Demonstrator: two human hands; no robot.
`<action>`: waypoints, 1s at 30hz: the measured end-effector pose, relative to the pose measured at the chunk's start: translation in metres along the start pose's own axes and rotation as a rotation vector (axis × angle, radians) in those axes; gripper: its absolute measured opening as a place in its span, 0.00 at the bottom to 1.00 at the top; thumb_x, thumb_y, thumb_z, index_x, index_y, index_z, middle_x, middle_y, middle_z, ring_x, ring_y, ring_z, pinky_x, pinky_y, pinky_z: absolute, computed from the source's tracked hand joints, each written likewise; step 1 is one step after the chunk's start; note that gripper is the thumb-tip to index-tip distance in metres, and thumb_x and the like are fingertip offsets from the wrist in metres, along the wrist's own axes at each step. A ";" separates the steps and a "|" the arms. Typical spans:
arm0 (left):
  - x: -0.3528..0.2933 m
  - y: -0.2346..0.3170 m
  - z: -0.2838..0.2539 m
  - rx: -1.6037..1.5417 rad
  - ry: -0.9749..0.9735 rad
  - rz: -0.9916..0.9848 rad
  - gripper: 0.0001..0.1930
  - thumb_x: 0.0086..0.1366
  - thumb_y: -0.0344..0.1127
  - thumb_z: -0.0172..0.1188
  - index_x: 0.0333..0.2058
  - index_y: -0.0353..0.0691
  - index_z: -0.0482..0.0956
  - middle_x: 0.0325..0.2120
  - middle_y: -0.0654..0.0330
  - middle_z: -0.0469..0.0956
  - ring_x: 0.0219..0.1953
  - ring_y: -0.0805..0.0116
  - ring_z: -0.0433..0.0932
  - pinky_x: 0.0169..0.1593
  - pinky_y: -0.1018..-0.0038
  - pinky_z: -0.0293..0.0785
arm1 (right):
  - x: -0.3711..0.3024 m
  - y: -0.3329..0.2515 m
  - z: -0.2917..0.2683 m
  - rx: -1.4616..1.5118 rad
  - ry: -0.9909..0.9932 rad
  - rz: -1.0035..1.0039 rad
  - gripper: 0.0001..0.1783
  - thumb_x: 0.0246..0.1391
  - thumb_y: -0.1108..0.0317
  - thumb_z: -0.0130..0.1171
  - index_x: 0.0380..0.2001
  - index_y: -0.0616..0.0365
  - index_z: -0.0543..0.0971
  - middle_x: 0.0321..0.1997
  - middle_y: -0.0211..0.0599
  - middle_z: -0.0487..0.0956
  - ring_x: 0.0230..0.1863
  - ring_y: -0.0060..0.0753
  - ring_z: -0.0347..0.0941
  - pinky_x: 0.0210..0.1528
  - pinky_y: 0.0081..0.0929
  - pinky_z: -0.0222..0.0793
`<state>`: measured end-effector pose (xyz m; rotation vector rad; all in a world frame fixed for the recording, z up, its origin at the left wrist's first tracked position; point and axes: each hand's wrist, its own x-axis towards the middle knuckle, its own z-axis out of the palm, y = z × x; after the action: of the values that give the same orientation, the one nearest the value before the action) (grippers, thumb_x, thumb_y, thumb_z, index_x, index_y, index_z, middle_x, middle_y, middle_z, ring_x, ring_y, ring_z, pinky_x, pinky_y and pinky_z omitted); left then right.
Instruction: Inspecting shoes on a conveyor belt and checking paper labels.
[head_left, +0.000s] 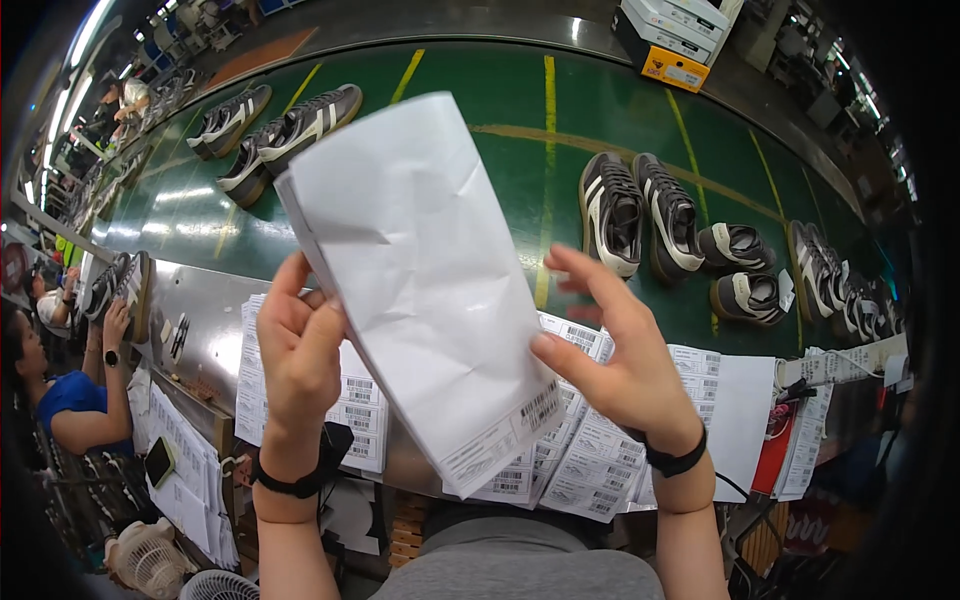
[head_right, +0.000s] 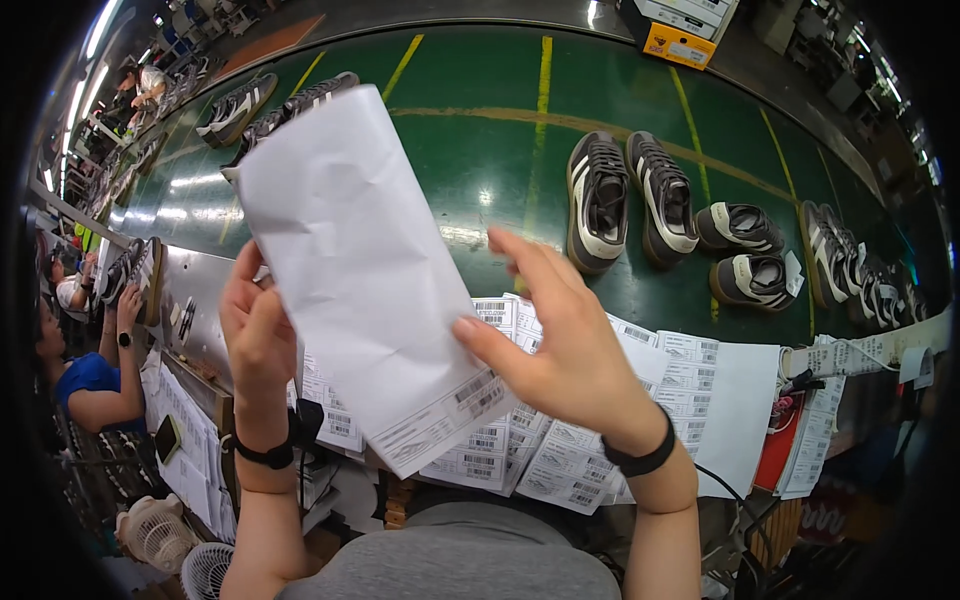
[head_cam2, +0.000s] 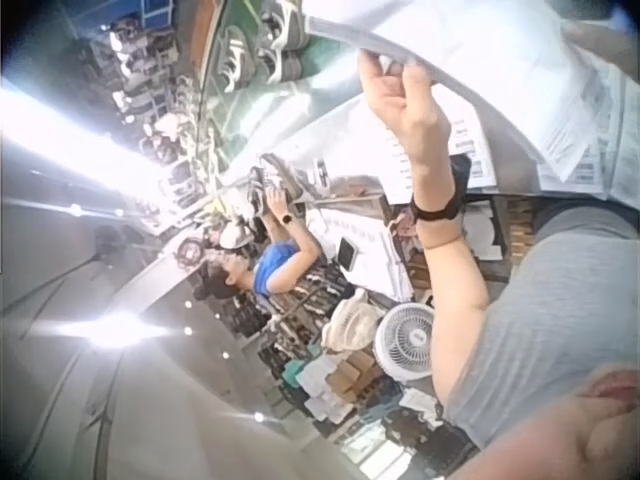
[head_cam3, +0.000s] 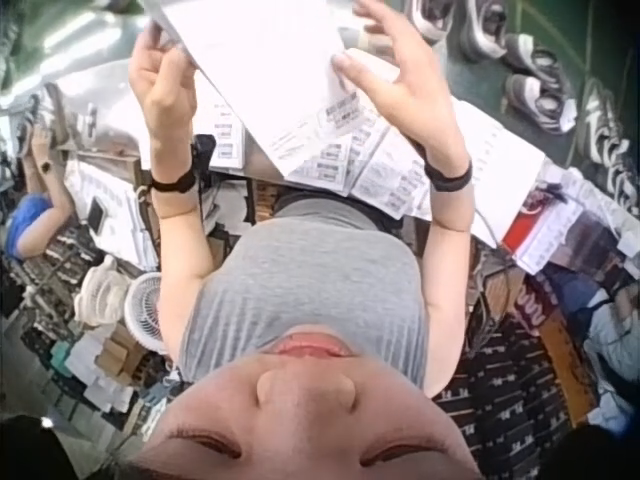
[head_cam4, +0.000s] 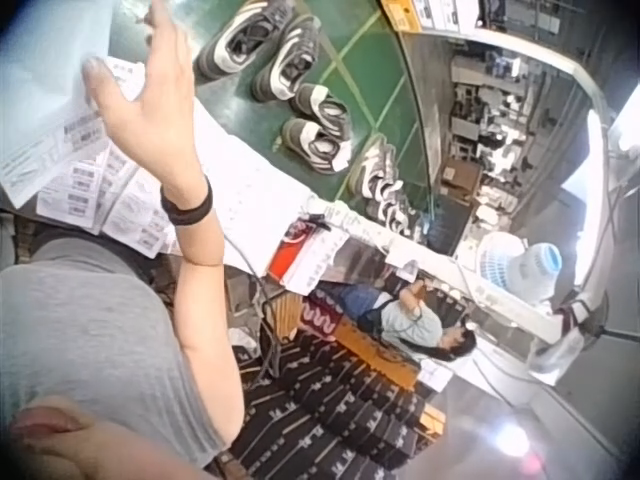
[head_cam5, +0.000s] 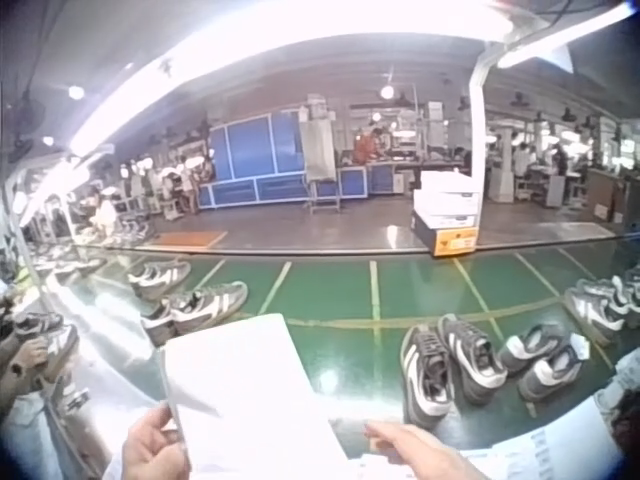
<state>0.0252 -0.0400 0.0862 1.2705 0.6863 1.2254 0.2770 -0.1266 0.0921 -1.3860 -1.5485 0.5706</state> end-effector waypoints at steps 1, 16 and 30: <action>0.004 0.001 0.002 -0.036 0.011 0.047 0.24 0.68 0.28 0.51 0.60 0.24 0.60 0.45 0.49 0.79 0.43 0.70 0.81 0.47 0.77 0.77 | -0.001 0.002 -0.012 -0.006 -0.002 0.008 0.24 0.60 0.66 0.61 0.56 0.68 0.73 0.49 0.52 0.79 0.47 0.41 0.78 0.51 0.32 0.73; 0.031 -0.004 0.078 0.157 -0.126 0.128 0.38 0.58 0.22 0.59 0.64 0.29 0.51 0.53 0.50 0.69 0.54 0.65 0.71 0.59 0.70 0.66 | -0.047 -0.001 -0.034 -0.329 0.208 -0.111 0.06 0.45 0.75 0.71 0.29 0.58 0.84 0.26 0.37 0.80 0.24 0.30 0.75 0.26 0.22 0.70; 0.047 -0.057 0.040 -0.169 -0.172 -0.191 0.29 0.69 0.22 0.47 0.66 0.30 0.51 0.56 0.49 0.72 0.55 0.65 0.75 0.59 0.70 0.70 | 0.056 0.281 -0.188 -0.508 0.452 0.650 0.38 0.40 0.59 0.77 0.54 0.55 0.71 0.37 0.39 0.76 0.39 0.36 0.72 0.45 0.31 0.69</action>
<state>0.0912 -0.0013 0.0527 1.1280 0.5531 0.9843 0.5836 -0.0492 -0.0399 -2.2550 -0.8835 0.2013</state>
